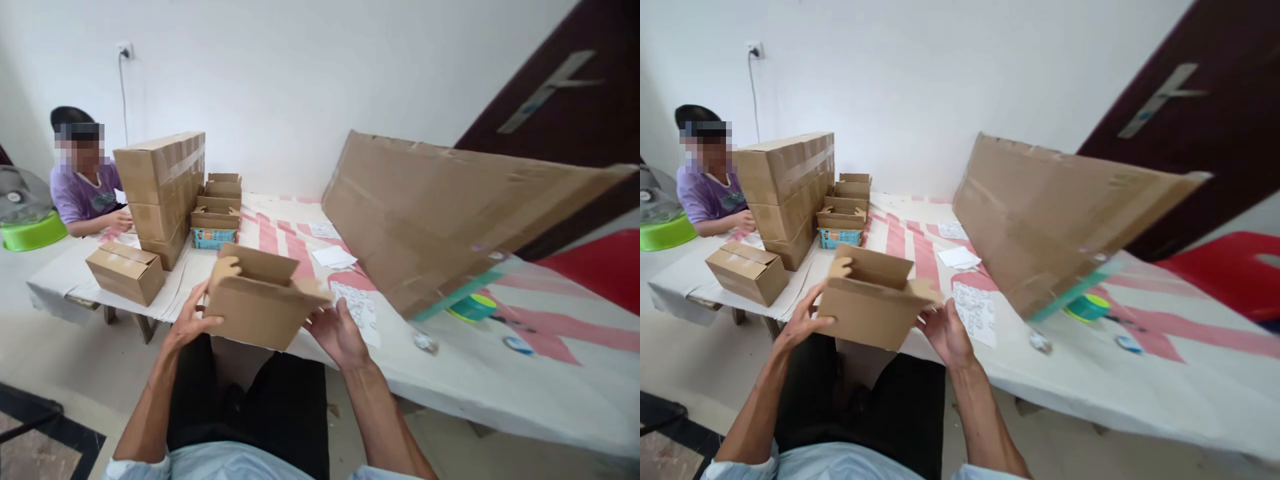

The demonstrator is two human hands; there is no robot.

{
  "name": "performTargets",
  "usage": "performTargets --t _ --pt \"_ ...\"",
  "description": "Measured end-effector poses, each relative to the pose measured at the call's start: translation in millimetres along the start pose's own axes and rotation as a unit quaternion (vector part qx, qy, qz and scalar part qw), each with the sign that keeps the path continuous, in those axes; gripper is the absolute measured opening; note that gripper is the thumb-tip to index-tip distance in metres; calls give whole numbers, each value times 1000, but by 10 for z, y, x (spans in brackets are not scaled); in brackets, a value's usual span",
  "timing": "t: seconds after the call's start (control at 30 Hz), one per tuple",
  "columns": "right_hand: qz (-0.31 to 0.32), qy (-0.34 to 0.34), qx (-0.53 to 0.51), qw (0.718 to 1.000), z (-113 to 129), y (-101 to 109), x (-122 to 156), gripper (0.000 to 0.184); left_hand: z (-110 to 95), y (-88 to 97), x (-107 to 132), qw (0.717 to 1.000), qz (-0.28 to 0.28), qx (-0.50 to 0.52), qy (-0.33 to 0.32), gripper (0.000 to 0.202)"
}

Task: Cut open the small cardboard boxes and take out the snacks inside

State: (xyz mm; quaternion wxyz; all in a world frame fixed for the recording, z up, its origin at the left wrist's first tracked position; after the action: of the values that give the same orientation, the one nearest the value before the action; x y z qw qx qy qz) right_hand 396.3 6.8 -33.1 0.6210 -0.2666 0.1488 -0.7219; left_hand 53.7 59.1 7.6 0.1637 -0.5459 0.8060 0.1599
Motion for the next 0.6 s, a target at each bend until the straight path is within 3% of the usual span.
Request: performTargets --t 0.1,0.23,0.47,0.6 --pt "31 72 61 995 200 -419 181 58 367 285 108 974 -102 183 85 69" --pt "3 149 169 974 315 -763 364 49 699 550 253 929 -211 289 89 64" --pt "45 235 300 924 165 -1229 645 40 756 583 308 943 -201 252 84 71" --pt "31 278 355 892 121 -1309 700 40 712 616 298 956 -184 212 88 70"
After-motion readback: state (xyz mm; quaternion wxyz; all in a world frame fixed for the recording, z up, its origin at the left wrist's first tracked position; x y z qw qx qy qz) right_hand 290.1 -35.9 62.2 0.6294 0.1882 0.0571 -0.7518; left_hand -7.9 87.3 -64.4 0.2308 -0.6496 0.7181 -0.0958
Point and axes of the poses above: each hand's wrist, its own x-axis away from the middle knuckle, its own y-axis out of the back of the hand, z = x × y, the point moved 5 cm from there along -x, towards the middle knuckle, and after that the axes turned 11 degrees about -y, right-handed, at the moved point
